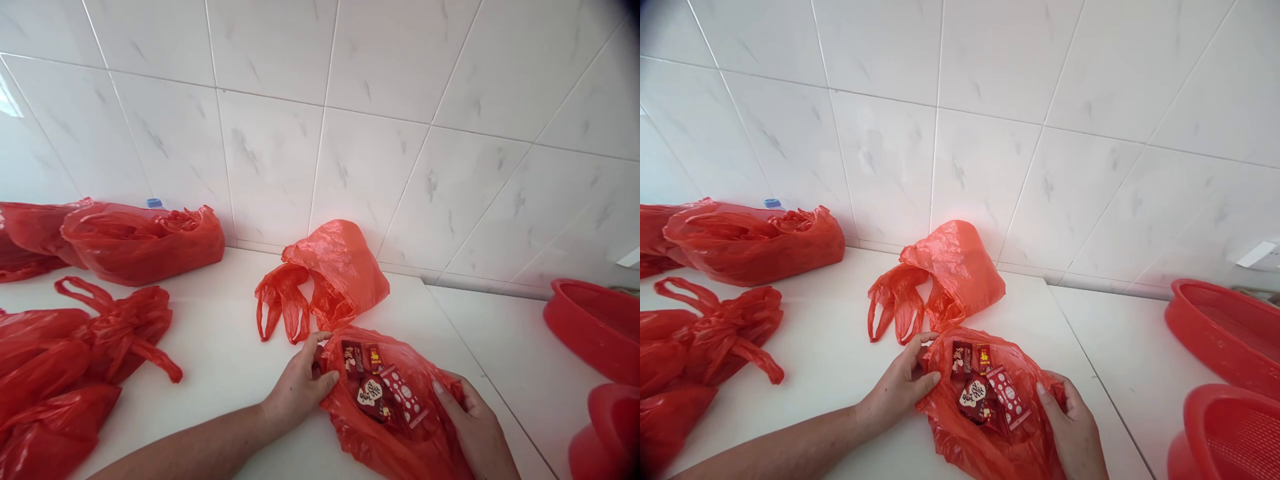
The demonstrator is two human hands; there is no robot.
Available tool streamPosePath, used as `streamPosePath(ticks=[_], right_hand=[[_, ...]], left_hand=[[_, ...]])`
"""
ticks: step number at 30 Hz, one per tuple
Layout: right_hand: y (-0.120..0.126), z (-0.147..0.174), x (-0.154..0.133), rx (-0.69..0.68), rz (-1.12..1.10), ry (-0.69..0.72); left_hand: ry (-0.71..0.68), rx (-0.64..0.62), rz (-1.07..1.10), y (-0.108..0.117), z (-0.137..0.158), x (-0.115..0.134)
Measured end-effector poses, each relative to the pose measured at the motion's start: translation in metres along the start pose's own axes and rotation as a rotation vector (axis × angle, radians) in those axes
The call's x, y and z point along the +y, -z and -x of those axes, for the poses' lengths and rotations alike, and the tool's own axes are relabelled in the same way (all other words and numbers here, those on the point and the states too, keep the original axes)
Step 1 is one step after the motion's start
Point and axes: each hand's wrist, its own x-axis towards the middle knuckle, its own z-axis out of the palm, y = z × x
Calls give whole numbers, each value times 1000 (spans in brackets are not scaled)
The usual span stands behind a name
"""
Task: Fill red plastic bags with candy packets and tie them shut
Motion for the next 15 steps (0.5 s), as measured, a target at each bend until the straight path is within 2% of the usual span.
streamPosePath(ticks=[10,15], right_hand=[[9,-10,13,-41,78,9],[13,-14,18,-80,105,7]], left_hand=[[-13,37,-95,-3,-1,0],[4,-35,-425,9,-6,15]])
